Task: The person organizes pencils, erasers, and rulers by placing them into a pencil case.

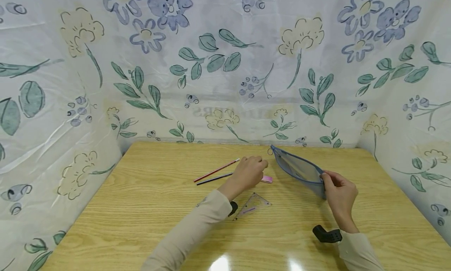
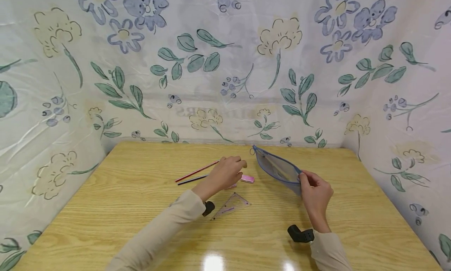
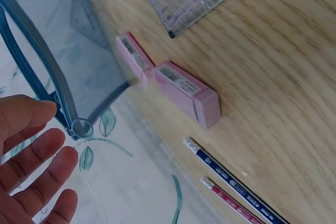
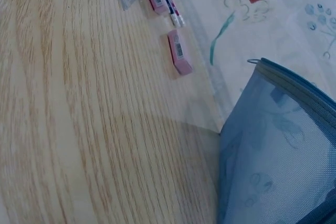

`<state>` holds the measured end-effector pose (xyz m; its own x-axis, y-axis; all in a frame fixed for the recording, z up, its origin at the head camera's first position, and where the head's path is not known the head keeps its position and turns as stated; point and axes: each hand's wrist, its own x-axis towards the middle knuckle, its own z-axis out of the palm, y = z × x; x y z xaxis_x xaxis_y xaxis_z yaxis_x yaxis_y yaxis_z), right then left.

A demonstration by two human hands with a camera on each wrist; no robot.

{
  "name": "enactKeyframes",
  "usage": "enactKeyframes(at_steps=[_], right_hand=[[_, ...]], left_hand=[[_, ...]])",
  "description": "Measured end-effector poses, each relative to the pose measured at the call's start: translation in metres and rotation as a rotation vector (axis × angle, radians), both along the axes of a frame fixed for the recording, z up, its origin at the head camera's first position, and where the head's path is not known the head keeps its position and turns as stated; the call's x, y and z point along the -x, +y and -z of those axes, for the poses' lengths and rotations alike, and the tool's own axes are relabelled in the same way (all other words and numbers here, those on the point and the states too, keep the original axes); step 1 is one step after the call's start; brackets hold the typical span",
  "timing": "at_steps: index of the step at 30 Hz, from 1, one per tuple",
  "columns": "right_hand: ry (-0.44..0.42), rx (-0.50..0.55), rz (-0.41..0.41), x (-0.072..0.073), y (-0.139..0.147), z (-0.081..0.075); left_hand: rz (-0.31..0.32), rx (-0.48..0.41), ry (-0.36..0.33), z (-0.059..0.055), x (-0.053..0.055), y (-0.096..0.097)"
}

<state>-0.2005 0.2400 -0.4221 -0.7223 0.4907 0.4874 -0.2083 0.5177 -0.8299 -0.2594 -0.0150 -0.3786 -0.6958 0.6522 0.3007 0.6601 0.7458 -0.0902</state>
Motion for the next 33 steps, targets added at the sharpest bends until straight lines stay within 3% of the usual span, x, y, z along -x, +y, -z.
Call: enactKeyframes(at_steps=[7, 21, 33], right_hand=[[-0.039, 0.037, -0.014, -0.002, 0.002, 0.000], [-0.077, 0.025, -0.017, -0.002, 0.003, 0.000], [-0.041, 0.008, -0.027, -0.001, 0.002, 0.001]], left_hand=[[-0.039, -0.028, -0.100, -0.002, -0.006, -0.011], [-0.021, -0.034, -0.141, 0.000, -0.019, -0.025], [0.038, -0.021, -0.132, 0.008, -0.031, -0.029]])
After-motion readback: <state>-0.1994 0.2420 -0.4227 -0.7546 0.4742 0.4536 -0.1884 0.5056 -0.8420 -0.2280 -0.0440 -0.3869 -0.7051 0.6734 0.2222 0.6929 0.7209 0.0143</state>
